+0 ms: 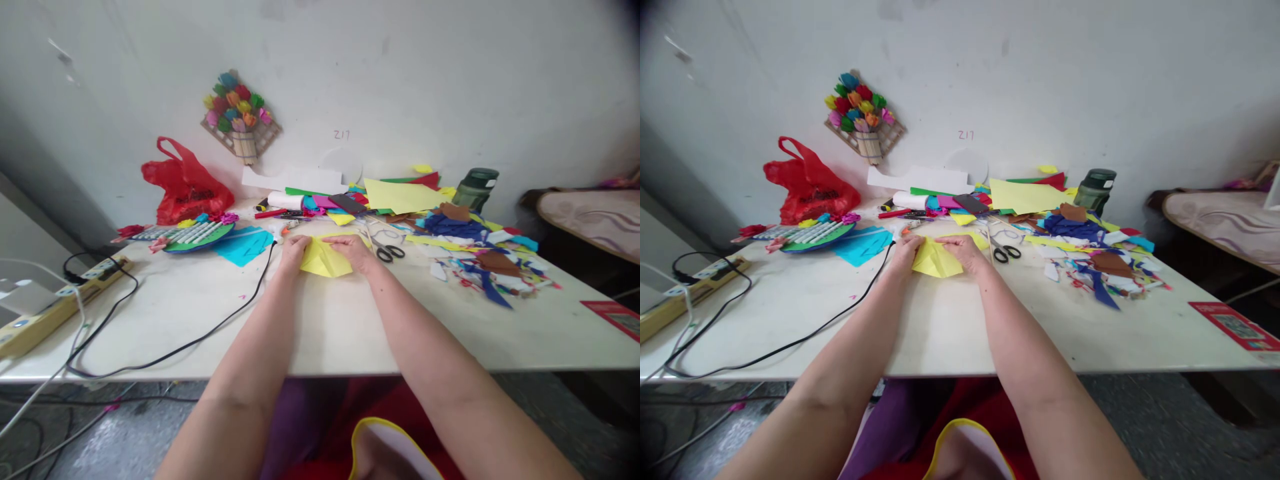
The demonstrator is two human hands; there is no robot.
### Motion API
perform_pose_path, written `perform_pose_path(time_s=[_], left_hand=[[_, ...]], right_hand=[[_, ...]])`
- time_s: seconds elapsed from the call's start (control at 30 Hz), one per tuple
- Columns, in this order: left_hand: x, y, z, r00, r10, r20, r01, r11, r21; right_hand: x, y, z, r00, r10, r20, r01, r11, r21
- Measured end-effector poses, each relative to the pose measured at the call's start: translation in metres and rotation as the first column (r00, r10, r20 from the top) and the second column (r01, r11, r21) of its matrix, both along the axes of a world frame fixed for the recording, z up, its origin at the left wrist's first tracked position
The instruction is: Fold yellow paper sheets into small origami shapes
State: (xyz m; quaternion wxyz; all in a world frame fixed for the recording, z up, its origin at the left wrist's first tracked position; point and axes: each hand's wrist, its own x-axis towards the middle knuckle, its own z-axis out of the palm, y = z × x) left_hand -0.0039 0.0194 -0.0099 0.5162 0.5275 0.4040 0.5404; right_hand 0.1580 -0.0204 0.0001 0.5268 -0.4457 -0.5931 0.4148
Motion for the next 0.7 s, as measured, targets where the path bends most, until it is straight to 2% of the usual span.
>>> perform_pose_path(time_s=[0.53,0.7], left_hand=[[0.001,-0.0001,0.0004,0.999,-0.018,0.028,0.019,0.999,-0.026],[0.0007,0.001,-0.0001,0.999,-0.015,0.043,0.016,1.0,-0.018]], right_hand=[[-0.0009,-0.0054,0.0063,0.98,-0.076,0.184,0.071,0.997,0.032],[0.0031,-0.0035,0.0056,0.978,-0.028,0.207,0.007,0.995,0.099]])
